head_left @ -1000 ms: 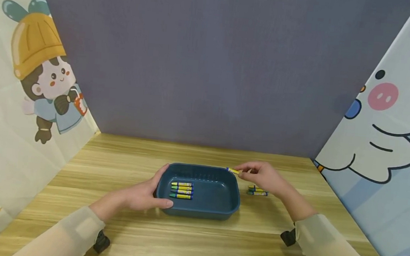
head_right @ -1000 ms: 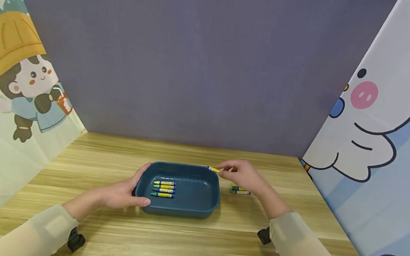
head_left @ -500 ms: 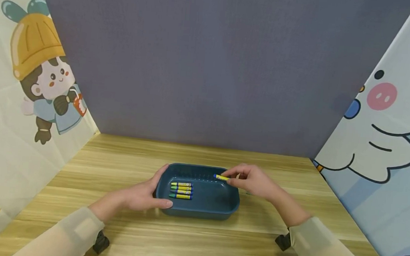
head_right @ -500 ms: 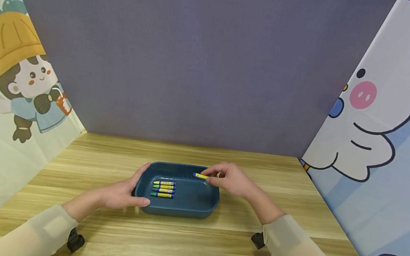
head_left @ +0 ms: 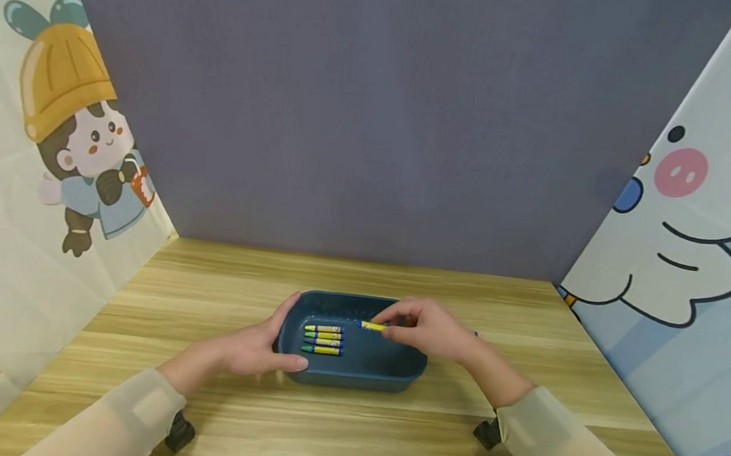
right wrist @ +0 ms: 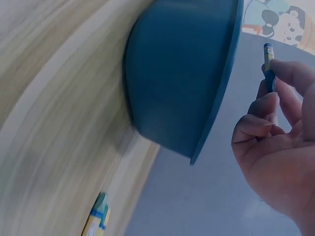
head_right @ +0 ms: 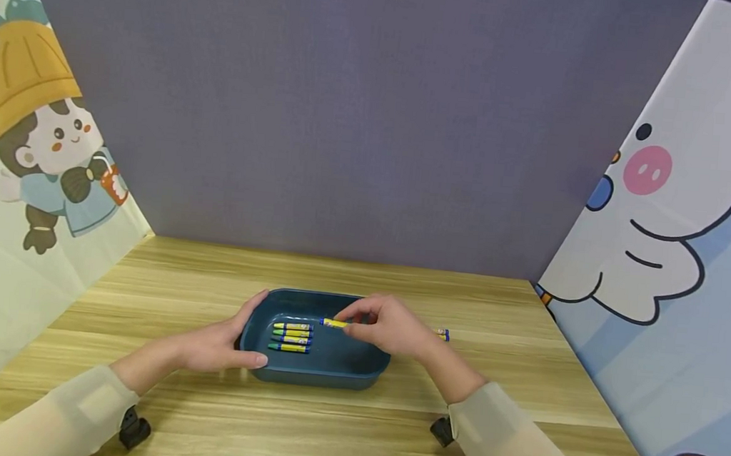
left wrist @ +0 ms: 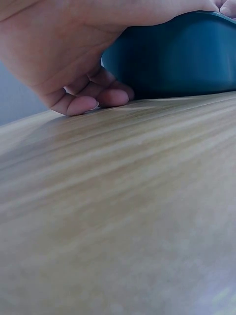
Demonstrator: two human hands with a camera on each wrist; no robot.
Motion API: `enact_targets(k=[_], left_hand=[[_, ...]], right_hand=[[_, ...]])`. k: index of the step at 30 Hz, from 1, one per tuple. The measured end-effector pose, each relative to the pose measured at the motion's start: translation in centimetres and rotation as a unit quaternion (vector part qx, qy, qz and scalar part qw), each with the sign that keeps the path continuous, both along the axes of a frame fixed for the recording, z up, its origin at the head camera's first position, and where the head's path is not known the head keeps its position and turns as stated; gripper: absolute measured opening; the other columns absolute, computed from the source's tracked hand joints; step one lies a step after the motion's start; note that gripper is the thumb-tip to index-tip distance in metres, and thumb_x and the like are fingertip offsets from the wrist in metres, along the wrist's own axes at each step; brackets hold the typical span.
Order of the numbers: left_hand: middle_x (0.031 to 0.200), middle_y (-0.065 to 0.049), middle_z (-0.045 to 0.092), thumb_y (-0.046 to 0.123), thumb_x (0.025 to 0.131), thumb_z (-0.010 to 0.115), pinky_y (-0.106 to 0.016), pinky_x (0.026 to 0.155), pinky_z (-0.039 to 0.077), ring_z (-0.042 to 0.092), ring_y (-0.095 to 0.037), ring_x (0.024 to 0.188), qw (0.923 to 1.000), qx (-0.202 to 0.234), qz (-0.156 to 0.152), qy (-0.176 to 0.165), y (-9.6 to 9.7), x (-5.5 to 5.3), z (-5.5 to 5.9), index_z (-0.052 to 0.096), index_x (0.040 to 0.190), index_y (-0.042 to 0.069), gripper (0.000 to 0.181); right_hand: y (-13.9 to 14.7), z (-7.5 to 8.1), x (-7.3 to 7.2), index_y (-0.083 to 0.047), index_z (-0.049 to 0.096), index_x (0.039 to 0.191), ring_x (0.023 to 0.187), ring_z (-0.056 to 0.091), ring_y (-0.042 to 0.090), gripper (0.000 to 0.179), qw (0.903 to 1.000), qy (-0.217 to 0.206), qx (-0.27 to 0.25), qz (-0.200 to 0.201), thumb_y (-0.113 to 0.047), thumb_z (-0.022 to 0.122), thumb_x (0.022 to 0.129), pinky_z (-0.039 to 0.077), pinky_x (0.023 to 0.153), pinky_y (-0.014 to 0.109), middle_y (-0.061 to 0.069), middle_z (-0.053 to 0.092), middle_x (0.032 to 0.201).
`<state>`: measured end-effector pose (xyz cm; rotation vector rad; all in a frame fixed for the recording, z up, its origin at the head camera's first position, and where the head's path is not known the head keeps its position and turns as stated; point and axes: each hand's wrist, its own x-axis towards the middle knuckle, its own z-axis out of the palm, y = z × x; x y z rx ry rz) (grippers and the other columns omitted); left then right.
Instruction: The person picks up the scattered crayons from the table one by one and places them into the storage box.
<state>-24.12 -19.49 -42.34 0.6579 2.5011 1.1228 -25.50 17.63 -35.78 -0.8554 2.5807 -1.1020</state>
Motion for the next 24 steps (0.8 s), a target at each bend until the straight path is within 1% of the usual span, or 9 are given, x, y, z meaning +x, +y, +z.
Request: enact_targets(k=[3, 9, 15, 18, 21, 24], left_hand=[[0.171, -0.032, 0.036, 0.053, 0.098, 0.081, -0.061, 0.122, 0.038, 0.052, -0.039, 0.147, 1.0000, 0.003, -0.003, 0.000, 0.0, 0.0, 0.0, -0.017, 0.176, 0.022, 0.129], [0.171, -0.032, 0.036, 0.053, 0.099, 0.080, -0.061, 0.122, 0.037, 0.051, -0.039, 0.148, 1.0000, 0.006, -0.005, -0.003, 0.0, 0.0, 0.0, -0.019, 0.175, 0.021, 0.129], [0.170, -0.033, 0.037, 0.053, 0.099, 0.080, -0.061, 0.122, 0.038, 0.052, -0.039, 0.147, 0.9999, 0.008, -0.006, -0.007, 0.0, 0.0, 0.1, -0.018, 0.175, 0.021, 0.129], [0.169, -0.033, 0.038, 0.052, 0.099, 0.080, -0.061, 0.121, 0.038, 0.053, -0.039, 0.146, 0.9998, 0.012, -0.008, -0.011, 0.0, 0.1, 0.1, -0.019, 0.175, 0.020, 0.129], [0.169, -0.033, 0.038, 0.052, 0.099, 0.080, -0.061, 0.120, 0.039, 0.054, -0.039, 0.144, 0.9998, 0.013, -0.009, -0.011, 0.0, 0.1, 0.2, -0.018, 0.175, 0.020, 0.128], [0.171, -0.033, 0.036, 0.053, 0.099, 0.079, -0.060, 0.120, 0.040, 0.054, -0.038, 0.143, 0.9998, 0.012, -0.010, -0.012, -0.1, 0.1, 0.2, -0.018, 0.175, 0.019, 0.128]], right_hand=[[-0.7, -0.2, 0.1, -0.025, 0.084, 0.125, 0.067, 0.049, 0.012, 0.021, 0.9999, 0.007, 0.006, 0.009, -0.027, 0.076, 0.105, 0.046, 0.064, 0.029, 0.000, 0.073, 0.112], [-2.1, -0.5, 0.5, -0.026, 0.083, 0.124, 0.075, 0.055, 0.014, 0.020, 0.9994, 0.012, 0.017, 0.027, -0.027, 0.075, 0.106, 0.049, 0.069, 0.030, -0.002, 0.072, 0.112], [-3.4, -1.0, 0.4, -0.027, 0.083, 0.124, 0.084, 0.061, 0.015, 0.020, 0.9988, 0.015, 0.017, 0.043, -0.025, 0.072, 0.107, 0.052, 0.073, 0.031, -0.004, 0.072, 0.114], [-4.0, -1.2, 0.3, -0.026, 0.083, 0.125, 0.084, 0.060, 0.016, 0.021, 0.9985, 0.013, 0.020, 0.050, -0.025, 0.071, 0.108, 0.052, 0.075, 0.031, -0.004, 0.071, 0.112], [-4.5, -1.5, 0.2, -0.027, 0.083, 0.125, 0.082, 0.058, 0.015, 0.021, 0.9984, 0.011, 0.024, 0.050, -0.025, 0.072, 0.108, 0.051, 0.073, 0.031, -0.005, 0.069, 0.108], [-4.8, -1.9, 0.1, -0.027, 0.083, 0.125, 0.084, 0.058, 0.015, 0.021, 0.9986, 0.006, 0.028, 0.045, -0.026, 0.072, 0.108, 0.051, 0.074, 0.031, -0.005, 0.070, 0.111]])
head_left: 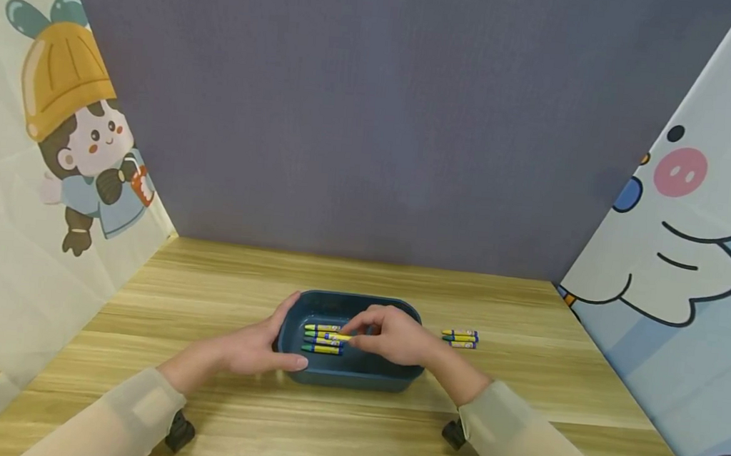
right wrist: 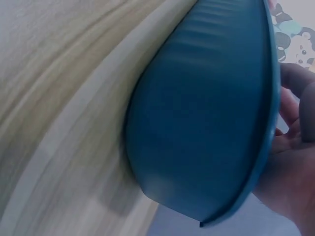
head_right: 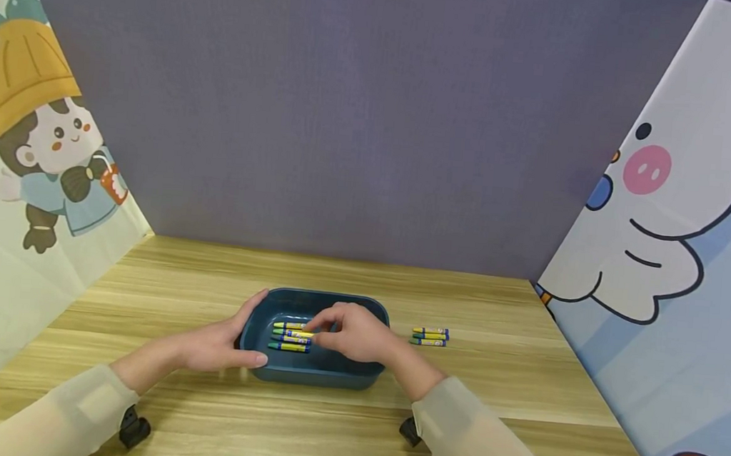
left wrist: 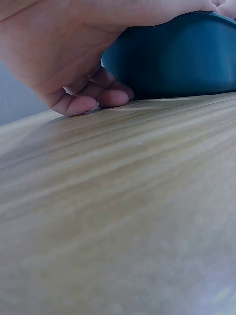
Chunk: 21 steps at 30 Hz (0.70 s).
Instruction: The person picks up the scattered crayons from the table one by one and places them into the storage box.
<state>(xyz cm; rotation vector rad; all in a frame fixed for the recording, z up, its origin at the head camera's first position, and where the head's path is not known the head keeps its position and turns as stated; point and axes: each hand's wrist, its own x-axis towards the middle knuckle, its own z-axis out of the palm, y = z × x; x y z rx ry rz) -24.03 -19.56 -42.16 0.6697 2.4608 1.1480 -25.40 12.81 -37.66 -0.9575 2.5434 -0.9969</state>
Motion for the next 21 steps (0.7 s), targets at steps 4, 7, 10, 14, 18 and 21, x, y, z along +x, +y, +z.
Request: enact_targets(k=[4, 7, 10, 14, 18, 21], left_hand=[[0.172, -0.033, 0.034, 0.053, 0.100, 0.079, -0.060, 0.121, 0.039, 0.053, -0.038, 0.144, 1.0000, -0.001, -0.001, -0.006, 0.0, 0.0, -0.1, -0.019, 0.175, 0.020, 0.128], [0.173, -0.032, 0.032, 0.053, 0.099, 0.079, -0.059, 0.122, 0.038, 0.052, -0.037, 0.146, 0.9999, -0.003, 0.004, -0.010, -0.1, -0.1, -0.1, -0.018, 0.175, 0.021, 0.127], [0.174, -0.031, 0.031, 0.054, 0.099, 0.079, -0.059, 0.122, 0.037, 0.050, -0.037, 0.147, 0.9999, -0.007, 0.007, -0.009, -0.1, -0.1, -0.1, -0.017, 0.176, 0.021, 0.127], [0.174, -0.031, 0.030, 0.055, 0.099, 0.079, -0.061, 0.122, 0.038, 0.050, -0.038, 0.148, 0.9999, -0.007, 0.005, -0.009, -0.2, -0.1, -0.1, -0.018, 0.175, 0.020, 0.128], [0.173, -0.032, 0.031, 0.055, 0.100, 0.078, -0.062, 0.122, 0.037, 0.050, -0.039, 0.149, 1.0000, -0.004, 0.001, -0.008, -0.2, -0.1, -0.2, -0.018, 0.175, 0.019, 0.128], [0.173, -0.032, 0.031, 0.055, 0.100, 0.078, -0.062, 0.123, 0.037, 0.050, -0.039, 0.149, 1.0000, -0.004, -0.001, -0.008, -0.2, 0.0, -0.2, -0.019, 0.175, 0.019, 0.128]], right_hand=[[-0.5, -0.5, -0.2, -0.027, 0.083, 0.125, 0.087, 0.060, 0.014, 0.021, 1.0000, -0.004, 0.007, -0.004, -0.026, 0.072, 0.107, 0.052, 0.075, 0.031, -0.004, 0.071, 0.120], [-0.9, -0.9, -0.4, -0.026, 0.083, 0.124, 0.087, 0.061, 0.013, 0.020, 0.9999, -0.005, 0.012, -0.001, -0.025, 0.072, 0.107, 0.052, 0.076, 0.031, -0.004, 0.073, 0.122], [-1.3, -1.2, -0.6, -0.024, 0.083, 0.124, 0.088, 0.062, 0.010, 0.019, 0.9998, -0.005, 0.017, 0.004, -0.024, 0.073, 0.107, 0.052, 0.079, 0.031, -0.004, 0.073, 0.119], [-2.1, -1.6, -0.6, -0.021, 0.084, 0.124, 0.088, 0.060, 0.008, 0.020, 0.9996, 0.001, 0.027, 0.013, -0.023, 0.073, 0.107, 0.051, 0.079, 0.030, -0.005, 0.074, 0.113], [-2.8, -1.6, -0.5, -0.019, 0.084, 0.124, 0.086, 0.059, 0.006, 0.020, 0.9988, 0.017, 0.042, 0.020, -0.023, 0.074, 0.107, 0.050, 0.079, 0.030, -0.005, 0.075, 0.110], [-3.4, -1.7, -0.5, -0.019, 0.084, 0.122, 0.085, 0.060, 0.005, 0.019, 0.9981, 0.024, 0.049, 0.027, -0.022, 0.074, 0.107, 0.051, 0.079, 0.029, -0.006, 0.078, 0.109]])
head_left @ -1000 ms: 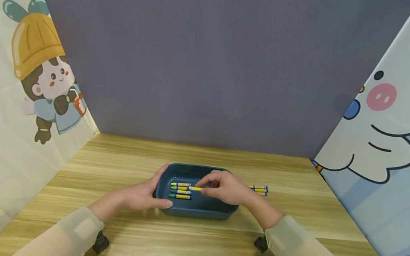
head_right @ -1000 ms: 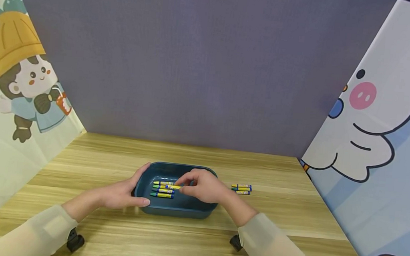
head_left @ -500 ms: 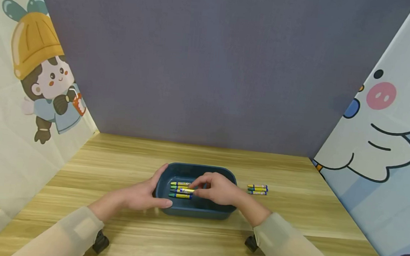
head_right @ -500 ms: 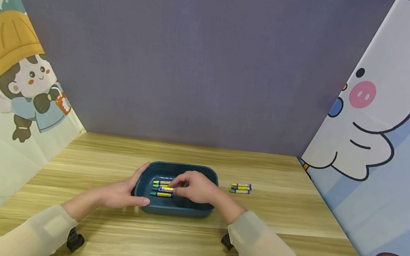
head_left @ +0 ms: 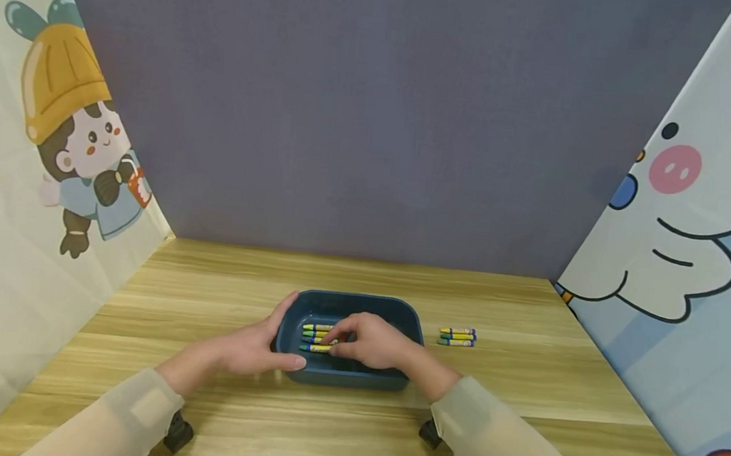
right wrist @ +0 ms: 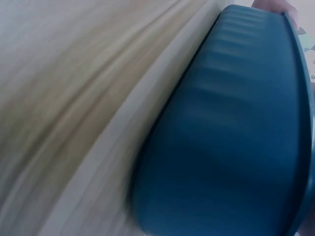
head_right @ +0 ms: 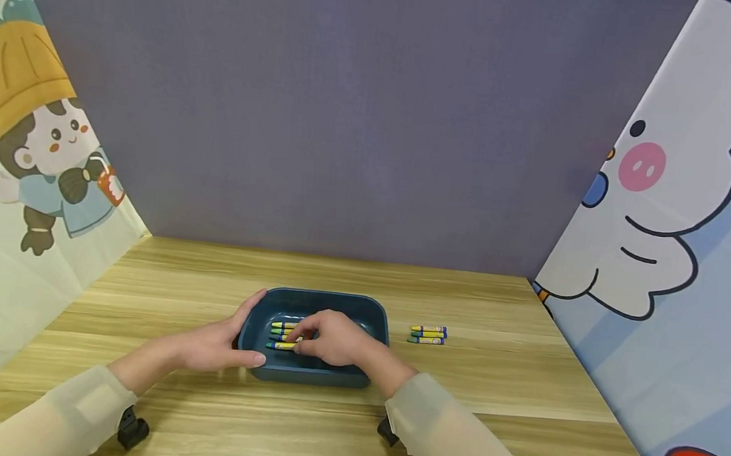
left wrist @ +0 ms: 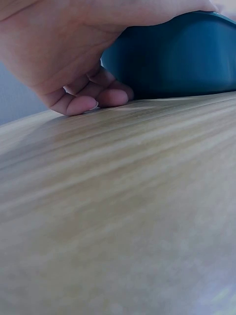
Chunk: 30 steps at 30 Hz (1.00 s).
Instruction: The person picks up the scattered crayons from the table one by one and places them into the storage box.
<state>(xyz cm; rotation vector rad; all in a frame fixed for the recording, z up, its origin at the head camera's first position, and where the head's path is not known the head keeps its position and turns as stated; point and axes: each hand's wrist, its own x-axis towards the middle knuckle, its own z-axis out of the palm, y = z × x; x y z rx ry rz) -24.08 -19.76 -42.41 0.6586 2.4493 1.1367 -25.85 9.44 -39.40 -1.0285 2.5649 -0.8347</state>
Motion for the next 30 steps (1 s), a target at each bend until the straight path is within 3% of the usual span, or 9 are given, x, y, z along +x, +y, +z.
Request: enact_targets(k=[5, 11, 20, 30], left_hand=[[0.173, -0.030, 0.034, 0.055, 0.099, 0.079, -0.060, 0.122, 0.039, 0.053, -0.037, 0.147, 1.0000, -0.003, 0.002, 0.002, 0.1, 0.1, 0.1, -0.018, 0.175, 0.022, 0.127], [0.173, -0.032, 0.034, 0.054, 0.100, 0.079, -0.060, 0.121, 0.039, 0.053, -0.038, 0.147, 1.0000, 0.000, 0.001, 0.002, 0.1, 0.2, 0.1, -0.019, 0.175, 0.022, 0.128], [0.171, -0.032, 0.036, 0.054, 0.100, 0.078, -0.060, 0.121, 0.040, 0.052, -0.038, 0.147, 1.0000, 0.000, 0.001, 0.001, 0.2, 0.3, 0.3, -0.020, 0.175, 0.021, 0.127], [0.171, -0.034, 0.035, 0.052, 0.100, 0.078, -0.061, 0.121, 0.039, 0.052, -0.040, 0.147, 0.9999, 0.010, -0.004, 0.000, 0.1, 0.0, 0.2, -0.020, 0.175, 0.020, 0.127]], right_hand=[[-0.8, -0.5, -0.1, -0.020, 0.086, 0.118, 0.084, 0.062, 0.003, 0.016, 1.0000, -0.001, 0.001, 0.007, -0.021, 0.074, 0.107, 0.052, 0.079, 0.028, -0.007, 0.080, 0.107], [-1.2, -1.3, -0.2, -0.022, 0.087, 0.113, 0.096, 0.067, 0.001, 0.014, 0.9999, -0.003, 0.001, -0.013, -0.020, 0.077, 0.105, 0.055, 0.087, 0.028, -0.008, 0.082, 0.114], [-1.4, -1.7, -0.3, -0.021, 0.087, 0.112, 0.093, 0.064, 0.002, 0.024, 0.9999, 0.003, -0.006, -0.015, -0.004, 0.077, 0.097, 0.054, 0.086, 0.028, -0.006, 0.081, 0.113], [-1.4, -2.1, -0.2, -0.021, 0.087, 0.113, 0.100, 0.064, 0.007, 0.021, 0.9994, 0.014, 0.008, -0.031, -0.008, 0.081, 0.098, 0.054, 0.091, 0.031, -0.005, 0.078, 0.113]])
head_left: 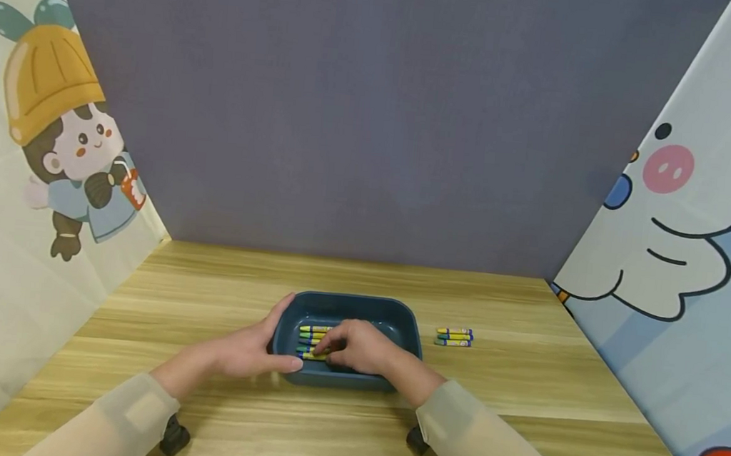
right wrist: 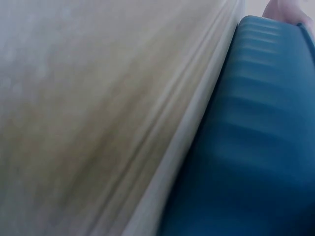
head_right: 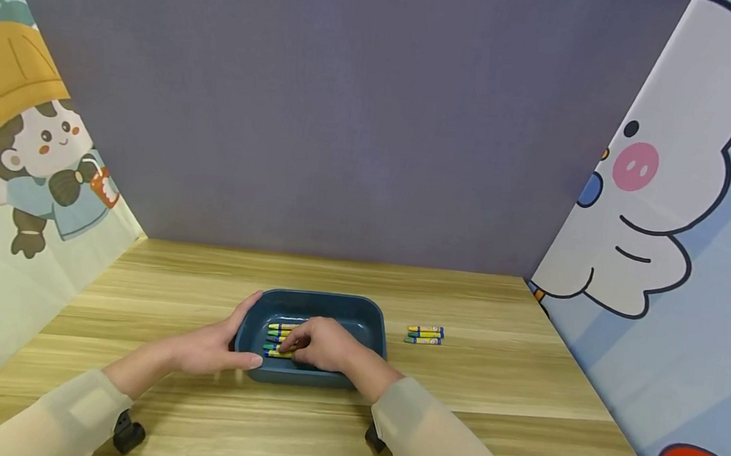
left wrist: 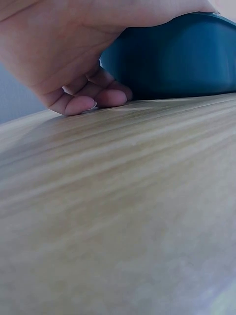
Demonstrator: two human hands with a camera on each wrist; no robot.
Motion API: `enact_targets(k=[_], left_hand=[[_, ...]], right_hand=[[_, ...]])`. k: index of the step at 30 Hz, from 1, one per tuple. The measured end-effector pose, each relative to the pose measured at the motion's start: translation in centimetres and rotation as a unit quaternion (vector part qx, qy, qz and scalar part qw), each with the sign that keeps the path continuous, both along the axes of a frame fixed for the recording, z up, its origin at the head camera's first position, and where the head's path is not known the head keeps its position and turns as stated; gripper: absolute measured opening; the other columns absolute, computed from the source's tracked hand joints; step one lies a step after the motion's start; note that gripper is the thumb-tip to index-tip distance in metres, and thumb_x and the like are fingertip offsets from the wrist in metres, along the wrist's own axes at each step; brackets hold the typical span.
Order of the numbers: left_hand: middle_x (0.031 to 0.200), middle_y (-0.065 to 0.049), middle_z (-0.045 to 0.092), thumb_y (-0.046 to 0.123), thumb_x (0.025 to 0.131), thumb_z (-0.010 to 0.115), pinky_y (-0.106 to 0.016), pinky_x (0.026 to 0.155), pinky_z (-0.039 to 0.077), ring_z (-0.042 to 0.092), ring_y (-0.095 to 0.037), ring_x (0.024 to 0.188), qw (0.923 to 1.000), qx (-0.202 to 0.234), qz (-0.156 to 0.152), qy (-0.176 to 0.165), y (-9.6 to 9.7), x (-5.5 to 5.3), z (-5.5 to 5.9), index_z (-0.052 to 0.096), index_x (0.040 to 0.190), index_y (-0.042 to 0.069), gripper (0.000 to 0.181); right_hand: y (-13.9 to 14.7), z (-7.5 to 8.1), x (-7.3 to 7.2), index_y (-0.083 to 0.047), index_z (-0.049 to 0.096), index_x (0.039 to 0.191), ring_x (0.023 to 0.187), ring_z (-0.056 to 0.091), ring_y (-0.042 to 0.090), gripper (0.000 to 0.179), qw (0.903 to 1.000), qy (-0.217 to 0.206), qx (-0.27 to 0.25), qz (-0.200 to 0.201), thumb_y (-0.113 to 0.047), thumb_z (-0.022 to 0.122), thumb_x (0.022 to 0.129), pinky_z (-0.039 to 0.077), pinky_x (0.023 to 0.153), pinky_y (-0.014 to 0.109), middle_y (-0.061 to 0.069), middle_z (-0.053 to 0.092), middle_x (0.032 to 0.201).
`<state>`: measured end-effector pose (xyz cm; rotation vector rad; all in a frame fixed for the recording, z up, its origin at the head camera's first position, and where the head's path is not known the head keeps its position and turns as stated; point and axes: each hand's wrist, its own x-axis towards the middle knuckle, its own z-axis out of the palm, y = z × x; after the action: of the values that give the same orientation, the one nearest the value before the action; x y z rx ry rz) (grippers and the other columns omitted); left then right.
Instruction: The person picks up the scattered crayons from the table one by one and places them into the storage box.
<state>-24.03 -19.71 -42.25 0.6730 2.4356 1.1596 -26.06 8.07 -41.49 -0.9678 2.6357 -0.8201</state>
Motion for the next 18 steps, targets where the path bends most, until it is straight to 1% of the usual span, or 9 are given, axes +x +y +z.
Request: enact_targets(k=[7, 18], left_hand=[[0.170, -0.033, 0.038, 0.053, 0.100, 0.078, -0.060, 0.120, 0.040, 0.054, -0.038, 0.145, 1.0000, -0.006, 0.005, -0.002, 0.04, -0.02, -0.09, -0.020, 0.175, 0.021, 0.127], [0.171, -0.033, 0.036, 0.053, 0.100, 0.078, -0.061, 0.122, 0.039, 0.053, -0.038, 0.147, 0.9999, -0.008, 0.010, -0.002, 0.02, 0.00, -0.20, -0.019, 0.175, 0.023, 0.126]], right_hand=[[-0.09, -0.15, -0.13, -0.021, 0.087, 0.112, 0.095, 0.066, 0.003, 0.020, 1.0000, -0.004, 0.001, -0.003, -0.008, 0.081, 0.099, 0.055, 0.088, 0.028, -0.005, 0.081, 0.114], [-0.08, -0.03, 0.06, -0.020, 0.087, 0.114, 0.091, 0.062, 0.001, 0.020, 0.9999, -0.009, -0.005, -0.003, -0.008, 0.082, 0.098, 0.054, 0.085, 0.026, -0.004, 0.080, 0.112]])
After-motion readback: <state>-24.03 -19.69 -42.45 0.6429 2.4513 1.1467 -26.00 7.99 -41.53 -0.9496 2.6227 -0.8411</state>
